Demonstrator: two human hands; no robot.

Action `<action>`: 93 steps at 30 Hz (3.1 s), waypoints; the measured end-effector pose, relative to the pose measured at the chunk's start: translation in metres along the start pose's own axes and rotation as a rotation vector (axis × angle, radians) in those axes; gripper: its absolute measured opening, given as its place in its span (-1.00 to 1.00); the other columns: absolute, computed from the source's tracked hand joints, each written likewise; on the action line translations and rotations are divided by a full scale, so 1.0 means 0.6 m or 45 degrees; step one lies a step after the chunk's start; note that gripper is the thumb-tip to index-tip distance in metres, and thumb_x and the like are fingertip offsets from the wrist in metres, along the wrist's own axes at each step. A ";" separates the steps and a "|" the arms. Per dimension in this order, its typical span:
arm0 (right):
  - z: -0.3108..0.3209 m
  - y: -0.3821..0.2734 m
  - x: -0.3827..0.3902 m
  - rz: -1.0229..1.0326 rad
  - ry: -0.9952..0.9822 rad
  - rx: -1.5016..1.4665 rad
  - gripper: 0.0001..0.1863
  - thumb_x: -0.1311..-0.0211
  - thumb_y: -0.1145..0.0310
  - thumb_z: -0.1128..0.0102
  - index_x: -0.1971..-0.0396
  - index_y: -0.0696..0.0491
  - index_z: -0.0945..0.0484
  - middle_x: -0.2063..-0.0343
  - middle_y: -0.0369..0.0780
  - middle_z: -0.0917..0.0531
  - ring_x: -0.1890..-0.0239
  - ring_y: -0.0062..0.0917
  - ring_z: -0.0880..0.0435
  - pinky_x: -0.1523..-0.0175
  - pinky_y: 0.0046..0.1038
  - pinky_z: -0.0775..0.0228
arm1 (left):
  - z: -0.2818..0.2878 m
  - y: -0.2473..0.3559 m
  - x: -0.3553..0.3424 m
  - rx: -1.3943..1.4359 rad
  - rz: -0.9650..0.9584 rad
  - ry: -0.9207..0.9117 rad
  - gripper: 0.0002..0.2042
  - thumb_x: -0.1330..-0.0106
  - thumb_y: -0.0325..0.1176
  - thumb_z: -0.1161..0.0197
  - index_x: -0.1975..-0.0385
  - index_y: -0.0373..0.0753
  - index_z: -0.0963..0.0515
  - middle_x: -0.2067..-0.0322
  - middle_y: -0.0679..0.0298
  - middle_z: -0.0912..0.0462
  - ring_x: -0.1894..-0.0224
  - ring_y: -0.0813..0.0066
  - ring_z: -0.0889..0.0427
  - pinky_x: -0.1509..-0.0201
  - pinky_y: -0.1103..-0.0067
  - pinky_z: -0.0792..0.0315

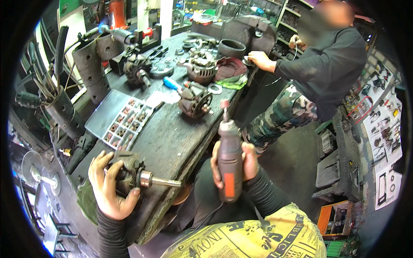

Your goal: The person uses a rotary tool with a grinding attachment to smooth the surface of a small metal part held in a bench vise. They repeatedly reposition the part and adjust the tool angle to grind different areas. Another person works nearby on separate components.

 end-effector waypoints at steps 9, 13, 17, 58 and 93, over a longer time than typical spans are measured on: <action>-0.009 0.008 0.002 -0.027 -0.077 0.030 -0.16 -0.19 -0.44 0.00 0.14 0.21 -0.39 0.53 0.10 -0.61 0.58 -0.14 -0.67 0.44 -0.21 -0.60 | 0.019 0.037 0.004 -0.212 -0.292 0.203 -0.47 -0.05 -0.05 -0.44 -0.03 -0.11 -0.52 -0.20 -0.04 -0.45 -0.27 -0.26 -0.41 -0.31 -0.19 -0.27; -0.016 0.029 0.004 -0.040 -0.184 0.001 -0.15 -0.18 -0.43 -0.03 0.12 0.22 -0.41 0.49 0.08 -0.63 0.55 -0.18 -0.69 0.41 -0.22 -0.62 | 0.034 0.093 0.021 -0.082 -0.526 0.324 -0.51 -0.12 -0.14 -0.42 -0.07 0.08 -0.47 -0.03 0.13 -0.48 -0.09 0.03 -0.51 -0.07 -0.06 -0.47; -0.020 0.057 0.006 -0.076 -0.198 0.000 -0.13 -0.15 -0.44 -0.09 0.17 0.24 -0.41 0.51 0.10 -0.63 0.57 -0.19 -0.69 0.45 -0.24 -0.62 | 0.028 0.161 0.061 0.422 -0.542 0.061 -0.46 -0.03 -0.18 -0.52 -0.05 0.02 -0.50 -0.01 0.05 -0.53 0.04 0.07 -0.62 0.11 0.22 -0.61; -0.058 0.013 0.111 -0.280 -0.061 0.781 -0.27 -0.08 0.45 -0.44 -0.26 0.19 -0.30 0.03 -0.11 -0.64 0.06 -0.43 -0.68 -0.07 -0.38 -0.54 | 0.048 0.191 0.043 0.517 -0.042 -0.514 -0.48 -0.10 -0.15 -0.53 0.00 -0.34 -0.63 0.25 0.20 -0.68 0.32 0.29 -0.67 0.26 0.47 -0.55; -0.195 -0.067 0.009 -0.058 -0.479 2.861 -0.15 0.16 0.30 -0.56 -0.21 0.27 -0.42 0.38 -0.08 -0.66 0.45 -0.24 -0.70 0.33 -0.29 -0.56 | -0.019 -0.034 -0.040 0.692 0.191 -0.014 -0.74 -0.26 -0.38 -0.32 0.13 -0.41 -0.64 0.17 -0.03 -0.69 0.07 0.03 -0.69 -0.12 0.33 -0.51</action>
Point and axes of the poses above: each hand's wrist, its own x-axis away from the middle knuckle, its own z-axis out of the back of the hand, y = z × x, the point moved 1 cm from there along -x, towards the middle knuckle
